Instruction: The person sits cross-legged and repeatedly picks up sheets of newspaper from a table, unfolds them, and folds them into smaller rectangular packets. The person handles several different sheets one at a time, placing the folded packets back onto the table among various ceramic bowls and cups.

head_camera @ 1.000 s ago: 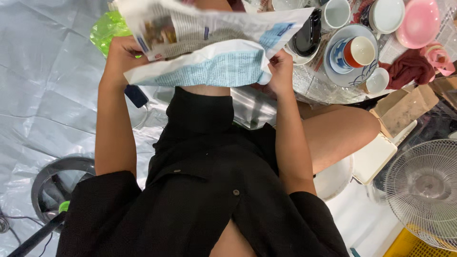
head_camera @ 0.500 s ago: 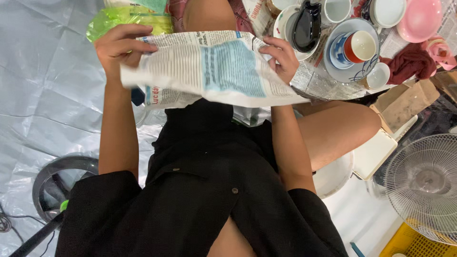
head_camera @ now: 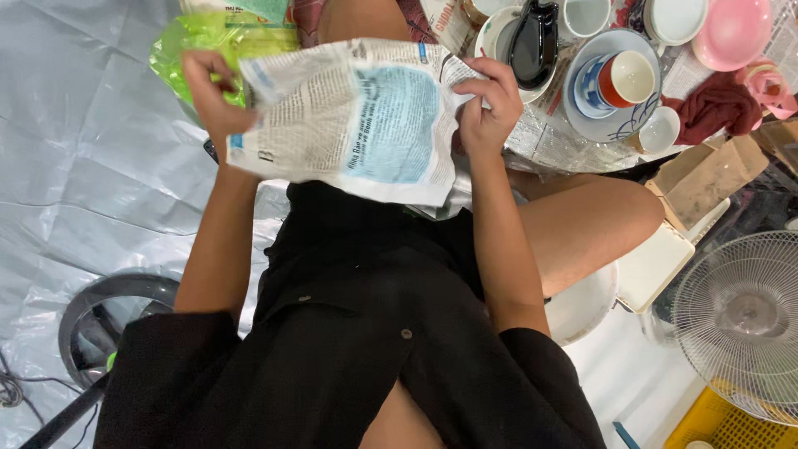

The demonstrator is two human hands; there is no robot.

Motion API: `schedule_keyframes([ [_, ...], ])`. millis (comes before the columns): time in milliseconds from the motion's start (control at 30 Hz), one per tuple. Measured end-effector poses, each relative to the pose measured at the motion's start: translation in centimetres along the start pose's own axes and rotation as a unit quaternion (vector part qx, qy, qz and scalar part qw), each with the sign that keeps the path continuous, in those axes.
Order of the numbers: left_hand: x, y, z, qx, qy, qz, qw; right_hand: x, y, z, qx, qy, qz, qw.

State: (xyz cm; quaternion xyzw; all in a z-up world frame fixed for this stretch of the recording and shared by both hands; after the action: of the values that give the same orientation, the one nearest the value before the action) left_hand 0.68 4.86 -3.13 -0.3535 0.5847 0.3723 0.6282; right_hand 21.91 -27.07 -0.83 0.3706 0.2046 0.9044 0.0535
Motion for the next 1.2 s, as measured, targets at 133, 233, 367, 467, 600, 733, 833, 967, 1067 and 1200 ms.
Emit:
schedule_keyframes([
  [133, -3.9, -2.1, -4.1, 0.213, -0.196, 0.195, 0.937, 0.2, -0.2, 0.3, 0.015, 0.002, -0.016, 1.000],
  [233, -6.8, -3.5, -9.4, 0.234, -0.469, 0.324, 0.788, 0.1, -0.2, 0.4, 0.026, -0.011, -0.014, 1.000],
  [367, -3.7, -6.0, -11.2, 0.261, -0.287, 0.440, 0.810, 0.2, -0.5, 0.6, 0.033, -0.027, 0.005, 0.999],
  [467, 0.0, -8.8, -12.4, 0.427, -0.095, 0.337, 0.834, 0.3, -0.5, 0.4, 0.046, -0.020, 0.014, 0.999],
  [600, -2.5, -10.5, -14.9, 0.397, -0.462, 0.404, 0.683, 0.1, -1.0, 0.2, 0.074, -0.027, 0.023, 0.997],
  [733, -3.7, -8.9, -14.5, 0.440, -0.364, 0.251, 0.782, -0.3, -2.0, 0.3, 0.102, -0.083, 0.071, 0.989],
  [833, -3.5, -8.3, -14.4, 0.436, -0.342, 0.235, 0.799, 0.6, -2.6, -0.1, 0.121, -0.072, 0.145, 0.979],
  [967, -0.9, -8.6, -14.7, 0.458, -0.281, 0.307, 0.786, 1.3, -3.1, -2.4, 0.124, -0.183, 0.307, 0.926],
  [1067, 1.1, -8.6, -14.8, 0.484, -0.224, 0.348, 0.771, 1.1, -3.5, -5.0, 0.101, -0.306, 0.359, 0.876],
  [1200, -0.1, -8.0, -14.9, 0.418, -0.321, 0.278, 0.803, 1.5, -4.4, -6.0, 0.099, -0.315, 0.337, 0.882],
])
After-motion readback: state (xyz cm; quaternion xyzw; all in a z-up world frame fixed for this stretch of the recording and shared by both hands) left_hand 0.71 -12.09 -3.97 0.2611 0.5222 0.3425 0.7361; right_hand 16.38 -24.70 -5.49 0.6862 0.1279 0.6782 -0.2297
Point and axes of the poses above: each hand's wrist, its own z-axis towards the middle knuckle, its own y-axis out of the back of the hand, x = y × z, the point moved 6 cm from there along z, towards the middle knuckle, and after that the axes turned 10 degrees about -z, right-handed, at the moved point
